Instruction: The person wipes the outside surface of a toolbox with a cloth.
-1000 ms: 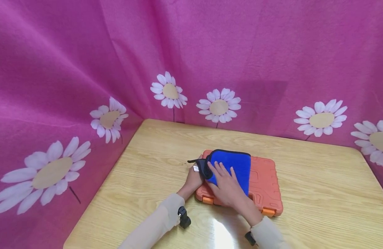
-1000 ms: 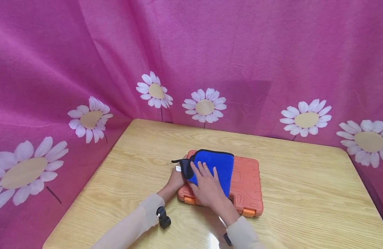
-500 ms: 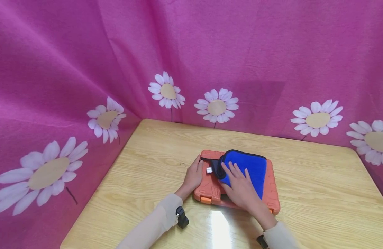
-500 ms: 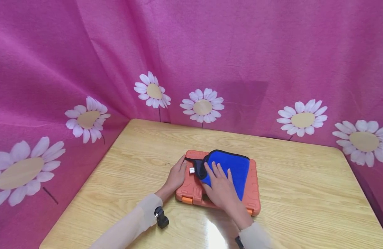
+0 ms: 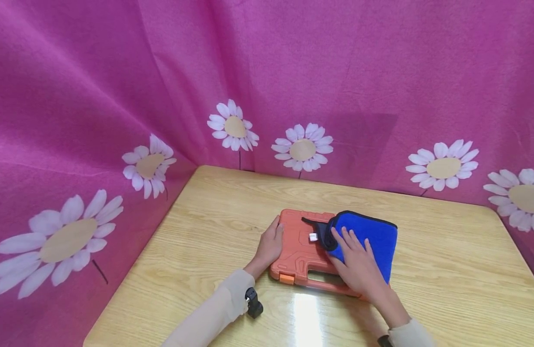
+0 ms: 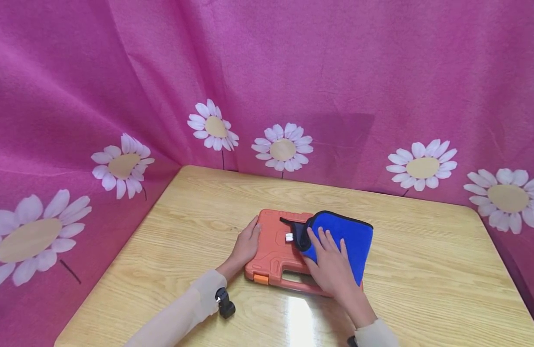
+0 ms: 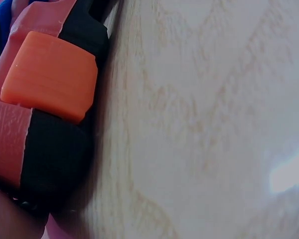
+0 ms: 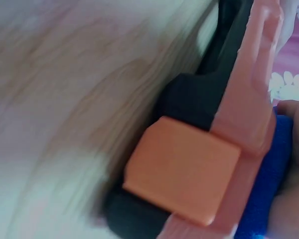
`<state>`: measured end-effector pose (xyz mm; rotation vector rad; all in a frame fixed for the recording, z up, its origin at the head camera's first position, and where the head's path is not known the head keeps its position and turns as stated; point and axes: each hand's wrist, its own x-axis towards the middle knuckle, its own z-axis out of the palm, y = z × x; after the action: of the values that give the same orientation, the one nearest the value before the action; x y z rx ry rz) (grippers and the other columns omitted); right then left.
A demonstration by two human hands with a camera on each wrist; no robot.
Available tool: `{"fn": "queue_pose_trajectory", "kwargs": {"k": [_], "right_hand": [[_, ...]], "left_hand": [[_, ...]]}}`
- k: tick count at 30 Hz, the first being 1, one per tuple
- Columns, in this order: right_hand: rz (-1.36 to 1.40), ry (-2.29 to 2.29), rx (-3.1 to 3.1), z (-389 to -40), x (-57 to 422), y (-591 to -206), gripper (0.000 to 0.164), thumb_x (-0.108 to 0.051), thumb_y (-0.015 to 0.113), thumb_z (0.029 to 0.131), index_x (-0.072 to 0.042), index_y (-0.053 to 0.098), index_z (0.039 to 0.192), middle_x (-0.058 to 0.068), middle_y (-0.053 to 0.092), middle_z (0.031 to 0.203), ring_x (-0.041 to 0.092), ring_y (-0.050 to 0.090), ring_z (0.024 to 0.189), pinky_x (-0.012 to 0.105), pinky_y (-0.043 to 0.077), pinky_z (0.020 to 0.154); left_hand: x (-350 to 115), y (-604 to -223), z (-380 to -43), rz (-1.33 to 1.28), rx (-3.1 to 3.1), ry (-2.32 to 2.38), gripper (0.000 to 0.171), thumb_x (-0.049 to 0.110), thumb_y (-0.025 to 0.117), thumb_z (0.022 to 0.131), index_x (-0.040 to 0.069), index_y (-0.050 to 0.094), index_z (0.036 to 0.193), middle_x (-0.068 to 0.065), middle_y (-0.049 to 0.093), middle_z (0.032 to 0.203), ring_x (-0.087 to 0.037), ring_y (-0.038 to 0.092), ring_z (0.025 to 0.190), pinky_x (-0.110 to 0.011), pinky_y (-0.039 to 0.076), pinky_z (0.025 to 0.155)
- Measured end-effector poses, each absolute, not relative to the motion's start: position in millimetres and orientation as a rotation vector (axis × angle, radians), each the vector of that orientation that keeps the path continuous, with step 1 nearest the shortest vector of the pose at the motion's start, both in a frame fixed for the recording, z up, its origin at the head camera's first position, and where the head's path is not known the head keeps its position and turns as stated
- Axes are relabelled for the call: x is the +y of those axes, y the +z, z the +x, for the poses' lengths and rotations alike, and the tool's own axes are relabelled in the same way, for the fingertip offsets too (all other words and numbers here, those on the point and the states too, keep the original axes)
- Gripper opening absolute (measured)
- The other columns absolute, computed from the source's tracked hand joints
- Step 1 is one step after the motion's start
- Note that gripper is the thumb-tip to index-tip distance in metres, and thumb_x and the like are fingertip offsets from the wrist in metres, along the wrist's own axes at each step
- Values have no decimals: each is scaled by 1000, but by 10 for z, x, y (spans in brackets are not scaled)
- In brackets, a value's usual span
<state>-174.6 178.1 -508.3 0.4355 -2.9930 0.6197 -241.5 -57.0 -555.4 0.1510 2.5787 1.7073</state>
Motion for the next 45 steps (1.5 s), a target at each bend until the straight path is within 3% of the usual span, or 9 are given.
{"fn": "queue_pose_trajectory", "kwargs": {"k": [14, 20, 26, 34, 45], "right_hand": [[341, 628, -2914, -1686, 2160, -5190, 69, -17, 64, 95, -7, 33, 156, 29, 29, 156, 46, 20, 145, 66, 5, 115], [282, 835, -2858, -1692, 2310, -5231, 61, -11, 58, 98, -3, 34, 155, 31, 27, 156, 48, 16, 146, 66, 6, 114], [221, 984, -2767, -1684, 2338, -5098, 51, -15, 51, 104, 1, 39, 151, 32, 34, 151, 53, 25, 141, 64, 11, 115], [198, 1062, -2626, -1656, 2176, -4854, 51, -27, 46, 107, -3, 41, 152, 26, 46, 146, 51, 42, 132, 67, 36, 102], [347, 1267, -2579, -1664, 1540, -4770, 49, -24, 46, 108, -3, 42, 151, 19, 48, 147, 39, 45, 134, 58, 38, 106]], "left_hand": [[-565, -5535, -2431, 145, 2597, 1689, 53, 26, 28, 112, -3, 25, 156, -17, 31, 158, -30, 28, 145, -44, 25, 117], [-592, -5515, -2417, 104, 2603, 1698, 53, 27, 29, 112, -2, 28, 155, -18, 33, 157, -31, 29, 145, -45, 26, 117], [-556, -5544, -2423, 113, 2585, 1707, 54, 29, 29, 112, -1, 28, 156, -17, 33, 158, -31, 29, 145, -46, 26, 117], [-527, -5516, -2428, 91, 2570, 1714, 54, 30, 29, 111, -1, 26, 156, -15, 32, 159, -29, 28, 145, -44, 25, 117], [-541, -5512, -2412, 153, 2638, 1715, 52, 27, 29, 112, -2, 31, 154, -19, 38, 155, -32, 34, 143, -46, 29, 115]]}}
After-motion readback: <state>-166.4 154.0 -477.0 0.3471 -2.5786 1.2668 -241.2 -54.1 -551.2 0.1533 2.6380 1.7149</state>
